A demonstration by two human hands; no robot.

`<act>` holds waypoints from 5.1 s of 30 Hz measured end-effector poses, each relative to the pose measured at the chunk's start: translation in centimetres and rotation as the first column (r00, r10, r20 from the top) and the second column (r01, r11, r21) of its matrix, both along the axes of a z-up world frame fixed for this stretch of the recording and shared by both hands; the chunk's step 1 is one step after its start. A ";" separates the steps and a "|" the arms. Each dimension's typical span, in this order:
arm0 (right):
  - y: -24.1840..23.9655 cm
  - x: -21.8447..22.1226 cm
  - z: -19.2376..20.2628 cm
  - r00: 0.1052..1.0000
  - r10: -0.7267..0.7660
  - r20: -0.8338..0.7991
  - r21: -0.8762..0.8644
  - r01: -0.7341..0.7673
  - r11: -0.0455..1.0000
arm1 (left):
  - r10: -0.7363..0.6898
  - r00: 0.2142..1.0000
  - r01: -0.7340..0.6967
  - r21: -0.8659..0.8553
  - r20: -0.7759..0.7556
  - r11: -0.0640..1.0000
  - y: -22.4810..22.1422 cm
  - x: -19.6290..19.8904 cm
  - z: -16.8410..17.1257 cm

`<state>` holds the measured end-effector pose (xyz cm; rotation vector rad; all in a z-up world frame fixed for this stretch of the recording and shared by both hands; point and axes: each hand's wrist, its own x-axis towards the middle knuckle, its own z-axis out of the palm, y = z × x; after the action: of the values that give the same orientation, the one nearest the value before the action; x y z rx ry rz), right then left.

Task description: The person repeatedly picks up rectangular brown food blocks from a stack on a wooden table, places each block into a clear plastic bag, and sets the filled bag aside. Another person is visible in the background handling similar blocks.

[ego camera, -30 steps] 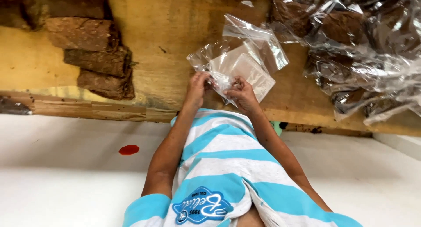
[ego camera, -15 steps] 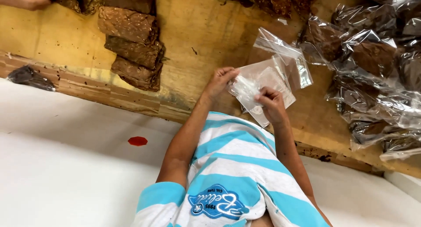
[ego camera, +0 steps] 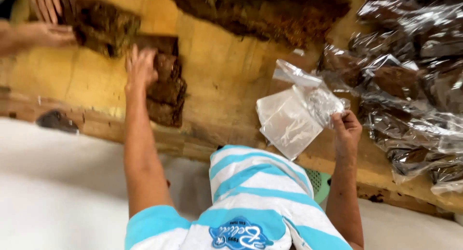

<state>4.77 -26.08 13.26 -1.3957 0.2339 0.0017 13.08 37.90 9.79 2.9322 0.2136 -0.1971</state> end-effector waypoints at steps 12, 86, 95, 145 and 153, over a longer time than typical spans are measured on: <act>2.6 2.4 1.5 0.998 -0.042 -0.045 -0.221 0.031 0.975 | -0.127 0.934 0.258 0.386 -0.333 0.886 3.3 2.8 0.4; 9.8 -1.9 -2.9 0.931 0.362 -0.043 -0.403 -0.348 0.846 | 0.051 0.820 -0.473 -0.725 -0.570 -0.500 -35.8 -8.7 -8.9; 11.9 1.8 -0.1 0.999 0.029 0.036 -0.427 -0.011 0.904 | -0.037 0.920 -0.379 -0.857 -0.391 -0.348 -35.4 -9.5 -10.2; 12.9 -4.3 -8.0 0.851 -0.155 -0.502 0.210 0.294 0.932 | 0.157 0.983 0.036 -0.932 0.099 0.361 -33.0 -7.2 -2.1; 13.5 -3.2 -9.9 0.824 -0.437 -0.360 0.065 0.490 0.870 | 0.001 0.973 0.216 -0.913 0.231 0.345 -33.9 -11.5 -1.7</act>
<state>1.55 -12.62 3.32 -1.1455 0.8441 -0.1468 1.57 4.01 8.08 1.7353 -0.1226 -0.0157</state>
